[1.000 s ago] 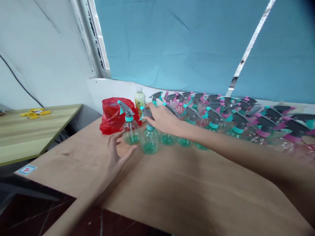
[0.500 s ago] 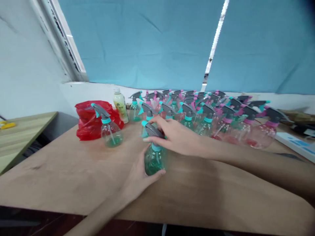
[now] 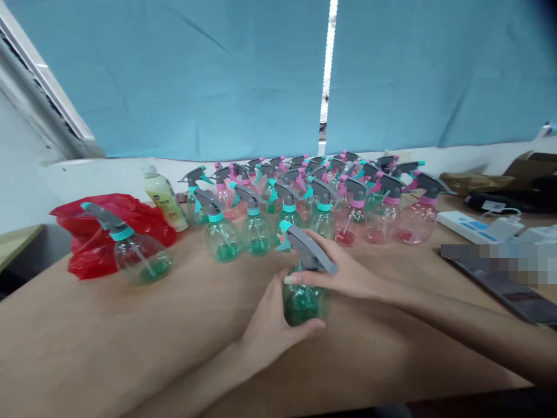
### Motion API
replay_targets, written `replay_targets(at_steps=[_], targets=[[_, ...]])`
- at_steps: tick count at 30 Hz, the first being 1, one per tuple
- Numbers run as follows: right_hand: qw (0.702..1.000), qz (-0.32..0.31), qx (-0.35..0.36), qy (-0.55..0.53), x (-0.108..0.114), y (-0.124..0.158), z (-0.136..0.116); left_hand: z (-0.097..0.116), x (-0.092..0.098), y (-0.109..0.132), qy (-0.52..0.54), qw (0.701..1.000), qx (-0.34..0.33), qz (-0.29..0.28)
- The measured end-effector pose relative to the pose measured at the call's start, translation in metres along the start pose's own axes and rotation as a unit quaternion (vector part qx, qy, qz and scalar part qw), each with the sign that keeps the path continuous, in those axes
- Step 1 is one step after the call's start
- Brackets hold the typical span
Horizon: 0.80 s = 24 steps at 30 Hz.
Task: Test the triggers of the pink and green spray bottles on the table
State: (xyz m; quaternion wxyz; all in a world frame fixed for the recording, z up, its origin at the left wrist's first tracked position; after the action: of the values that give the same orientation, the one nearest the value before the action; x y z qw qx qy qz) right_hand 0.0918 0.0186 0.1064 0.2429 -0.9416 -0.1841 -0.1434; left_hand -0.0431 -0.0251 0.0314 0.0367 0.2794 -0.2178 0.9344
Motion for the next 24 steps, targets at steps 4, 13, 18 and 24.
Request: replay_targets(at_steps=[4, 13, 18, 24], targets=[[0.997, 0.051, -0.009, -0.050, 0.014, 0.004, 0.003, 0.013, -0.027, -0.016, 0.024, 0.999, -0.033, -0.023], [0.997, 0.070, -0.018, -0.021, 0.043, 0.008, -0.002, 0.021, -0.053, -0.035, -0.021, 0.998, -0.060, -0.003], [0.996, 0.083, -0.012, -0.030, 0.047, 0.000, 0.003, 0.017, -0.054, -0.042, 0.002, 0.998, -0.061, -0.035], [0.997, 0.070, -0.005, -0.043, 0.047, -0.009, 0.018, -0.003, -0.044, -0.044, -0.109, 0.985, -0.085, -0.100]])
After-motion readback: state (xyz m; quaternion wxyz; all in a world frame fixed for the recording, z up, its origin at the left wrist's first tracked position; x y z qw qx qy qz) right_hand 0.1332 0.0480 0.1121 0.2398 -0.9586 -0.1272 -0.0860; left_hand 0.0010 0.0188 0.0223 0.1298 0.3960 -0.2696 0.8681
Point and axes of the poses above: each hand's wrist, its own y-axis away from the middle knuckle, its own x-axis out of the back of the hand, z = x × y, the point moved 5 cm from there along -y, towards the middle knuckle, and after that the axes turned 9 degrees about z, right-handed, at the moved point
